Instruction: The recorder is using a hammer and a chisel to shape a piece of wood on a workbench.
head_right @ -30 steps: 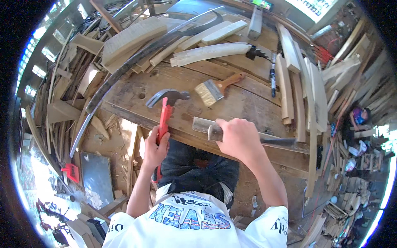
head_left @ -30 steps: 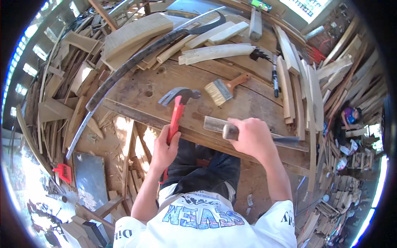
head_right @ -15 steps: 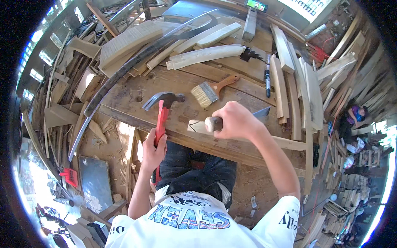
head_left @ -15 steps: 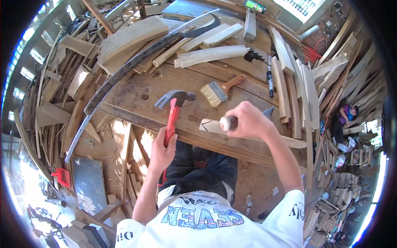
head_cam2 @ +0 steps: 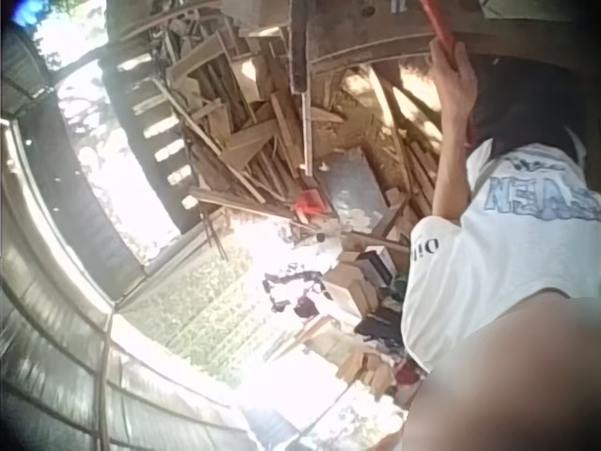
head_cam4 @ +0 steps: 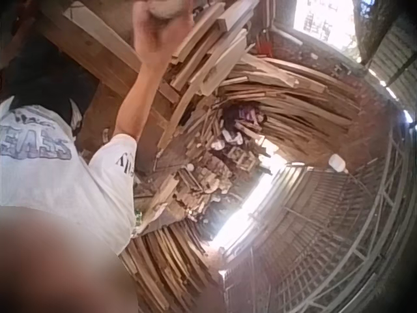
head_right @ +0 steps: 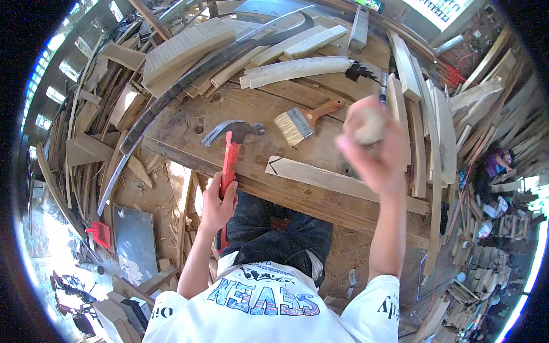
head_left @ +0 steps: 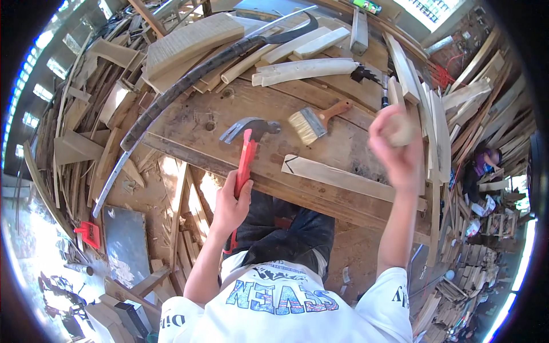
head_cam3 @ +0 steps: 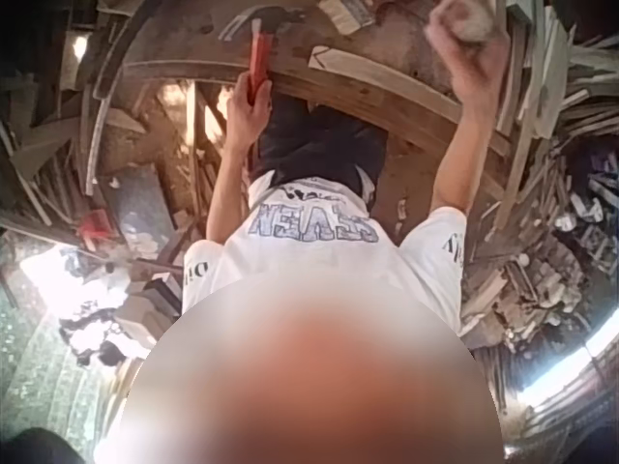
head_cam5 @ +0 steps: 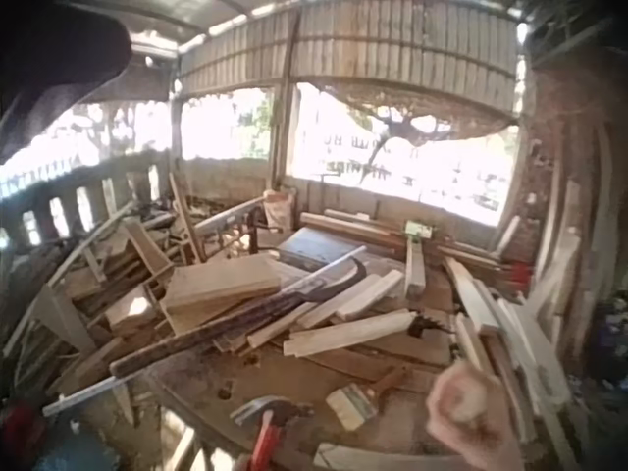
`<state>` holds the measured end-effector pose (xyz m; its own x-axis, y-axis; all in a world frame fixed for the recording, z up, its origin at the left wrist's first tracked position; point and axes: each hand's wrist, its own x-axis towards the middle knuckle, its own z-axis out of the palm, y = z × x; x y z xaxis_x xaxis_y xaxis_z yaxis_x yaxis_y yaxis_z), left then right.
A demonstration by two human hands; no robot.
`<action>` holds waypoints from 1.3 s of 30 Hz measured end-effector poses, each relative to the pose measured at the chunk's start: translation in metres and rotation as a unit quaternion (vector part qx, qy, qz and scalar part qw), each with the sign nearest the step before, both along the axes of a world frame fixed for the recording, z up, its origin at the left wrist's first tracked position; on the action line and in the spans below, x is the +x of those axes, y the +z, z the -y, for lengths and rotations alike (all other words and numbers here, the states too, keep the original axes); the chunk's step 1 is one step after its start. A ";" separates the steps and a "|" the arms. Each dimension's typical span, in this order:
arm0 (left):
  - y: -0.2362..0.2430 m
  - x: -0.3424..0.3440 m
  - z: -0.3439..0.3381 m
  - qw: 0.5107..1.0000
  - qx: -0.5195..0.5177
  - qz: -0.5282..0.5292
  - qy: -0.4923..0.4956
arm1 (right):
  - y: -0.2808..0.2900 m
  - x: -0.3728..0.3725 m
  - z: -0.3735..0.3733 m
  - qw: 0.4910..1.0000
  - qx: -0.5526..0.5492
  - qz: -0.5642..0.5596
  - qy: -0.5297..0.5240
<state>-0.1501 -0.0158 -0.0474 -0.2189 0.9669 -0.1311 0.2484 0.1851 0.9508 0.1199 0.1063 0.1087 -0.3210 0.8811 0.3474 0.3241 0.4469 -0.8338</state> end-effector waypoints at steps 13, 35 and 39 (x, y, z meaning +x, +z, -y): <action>-0.005 0.001 -0.001 0.998 0.049 -0.050 -0.002 | -0.027 -0.063 0.012 0.910 0.072 -0.353 0.205; -0.003 0.000 -0.001 0.999 0.031 -0.041 -0.006 | -0.015 -0.082 0.009 0.874 -0.104 -0.402 0.253; -0.001 -0.001 0.000 0.999 0.018 -0.043 -0.012 | -0.019 -0.089 0.001 0.852 -0.143 -0.413 0.287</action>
